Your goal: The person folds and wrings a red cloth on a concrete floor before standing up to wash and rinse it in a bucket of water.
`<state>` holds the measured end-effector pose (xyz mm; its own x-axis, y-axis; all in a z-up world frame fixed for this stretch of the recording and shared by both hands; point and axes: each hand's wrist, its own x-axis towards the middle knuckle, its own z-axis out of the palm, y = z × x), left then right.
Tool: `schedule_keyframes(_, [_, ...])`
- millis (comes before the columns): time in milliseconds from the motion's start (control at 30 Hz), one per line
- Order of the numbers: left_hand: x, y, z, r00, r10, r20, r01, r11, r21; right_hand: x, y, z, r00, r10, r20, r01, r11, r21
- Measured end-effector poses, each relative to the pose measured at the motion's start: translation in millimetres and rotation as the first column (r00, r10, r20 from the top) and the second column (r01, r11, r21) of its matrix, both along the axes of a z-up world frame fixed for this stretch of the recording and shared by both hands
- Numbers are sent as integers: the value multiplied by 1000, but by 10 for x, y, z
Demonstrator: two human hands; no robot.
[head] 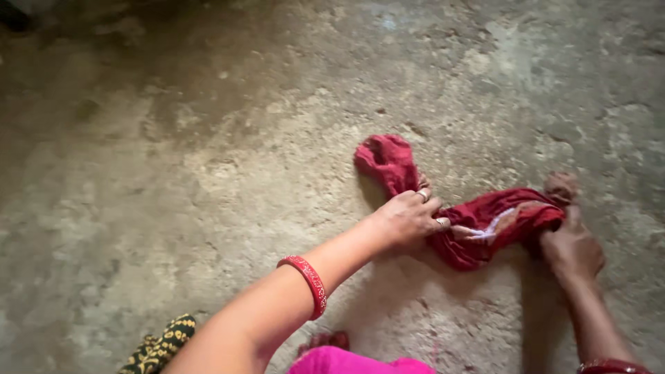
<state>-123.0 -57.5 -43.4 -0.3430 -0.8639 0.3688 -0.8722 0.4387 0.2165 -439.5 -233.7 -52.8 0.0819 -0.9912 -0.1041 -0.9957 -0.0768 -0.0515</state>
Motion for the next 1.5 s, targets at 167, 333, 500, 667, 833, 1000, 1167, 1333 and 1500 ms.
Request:
schedule_keyframes(167, [597, 313, 150, 977, 212, 13, -211, 959, 189, 925, 290, -22, 980, 4, 201, -4, 1000, -1])
schedule_keyframes(333, [1235, 911, 292, 924, 368, 104, -383, 885, 267, 2394, 1214, 348, 903, 183, 389, -305, 910, 281])
schedule_keyframes(500, [1717, 1577, 303, 731, 653, 200, -683, 694, 229, 3237, 1963, 427, 725, 531, 438, -648, 741, 175])
schedule_keyframes(667, [1760, 1712, 164, 552, 825, 122, -829, 528, 185, 3114, 1643, 530, 614, 743, 267, -786, 604, 130])
schedule_keyframes(833, [1502, 982, 141, 490, 868, 83, -816, 423, 395, 2370, 910, 492, 671, 729, 132, -735, 678, -6])
schedule_keyframes(1000, [791, 178, 199, 682, 731, 24, -661, 601, 449, 957, 135, 262, 942, 334, 28, -335, 939, 77])
schedule_keyframes(1167, [-95, -21, 122, 981, 181, 69, -192, 944, 268, -326, -181, -92, 990, 47, 130, -54, 997, 49])
schedule_keyframes(1333, [137, 103, 80, 993, -67, 95, 66, 998, 17, 434, 114, -343, 973, -50, 226, 63, 997, -48])
schedule_keyframes(1500, [883, 312, 136, 984, 157, 81, -174, 940, 294, 1861, 803, -20, 904, 26, 426, -108, 980, 168])
